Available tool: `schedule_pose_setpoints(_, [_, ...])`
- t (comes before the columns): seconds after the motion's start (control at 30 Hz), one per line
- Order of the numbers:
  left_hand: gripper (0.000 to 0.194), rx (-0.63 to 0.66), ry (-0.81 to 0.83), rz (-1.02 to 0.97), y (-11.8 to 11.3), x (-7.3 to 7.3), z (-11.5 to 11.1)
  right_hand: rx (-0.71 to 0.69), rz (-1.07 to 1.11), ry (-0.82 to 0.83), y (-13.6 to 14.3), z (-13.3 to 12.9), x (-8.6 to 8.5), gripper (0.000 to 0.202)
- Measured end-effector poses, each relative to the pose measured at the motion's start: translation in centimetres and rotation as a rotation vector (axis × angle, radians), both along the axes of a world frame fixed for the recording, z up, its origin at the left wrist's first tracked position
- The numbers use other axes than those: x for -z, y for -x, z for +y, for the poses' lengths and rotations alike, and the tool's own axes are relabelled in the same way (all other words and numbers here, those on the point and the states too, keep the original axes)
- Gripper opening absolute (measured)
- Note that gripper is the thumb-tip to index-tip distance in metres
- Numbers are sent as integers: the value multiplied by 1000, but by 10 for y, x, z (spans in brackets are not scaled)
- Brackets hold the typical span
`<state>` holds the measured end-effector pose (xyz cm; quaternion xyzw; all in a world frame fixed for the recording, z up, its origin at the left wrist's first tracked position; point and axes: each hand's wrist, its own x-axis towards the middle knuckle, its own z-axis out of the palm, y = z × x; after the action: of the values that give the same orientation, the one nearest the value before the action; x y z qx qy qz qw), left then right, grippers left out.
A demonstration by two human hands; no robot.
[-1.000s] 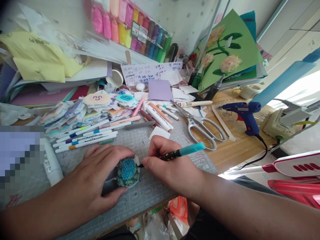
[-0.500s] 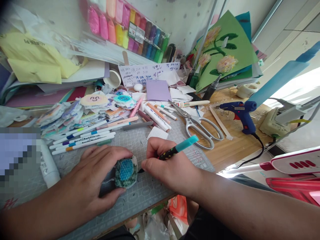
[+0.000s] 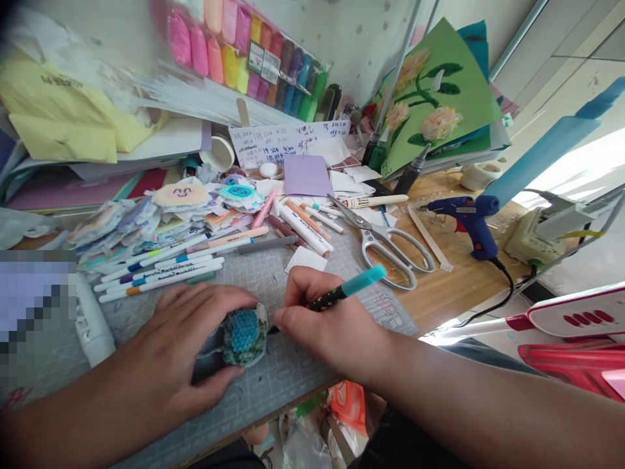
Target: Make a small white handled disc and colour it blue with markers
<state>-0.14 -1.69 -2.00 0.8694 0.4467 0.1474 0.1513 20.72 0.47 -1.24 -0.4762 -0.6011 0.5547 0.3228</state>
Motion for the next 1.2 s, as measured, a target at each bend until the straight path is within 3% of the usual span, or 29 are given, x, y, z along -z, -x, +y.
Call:
schedule_pose_setpoints(0.3, [46, -27, 28, 17, -3, -3, 0, 29, 11, -25, -1, -2, 3, 20])
schedule_pose_setpoints(0.57, [46, -11, 35, 24, -1, -4, 2, -57, -3, -33, 1, -2, 0, 21])
schedule_pose_setpoints(0.73, [47, -16, 39, 1, -2, -2, 0, 24, -26, -82, 3, 2, 1, 19])
schedule_pose_setpoints(0.9, [47, 12, 54, 4, -2, -2, -1, -34, -49, -11, 3, 4, -2, 20])
schedule_pose_setpoints(1.03, [47, 5, 79, -7, -3, -5, -1, 18, -50, -91, 2, 4, -2, 18])
schedule_pose_setpoints(1.2, [48, -1, 106, -20, -5, -7, -3, -37, -59, -48, 2, 6, -3, 22])
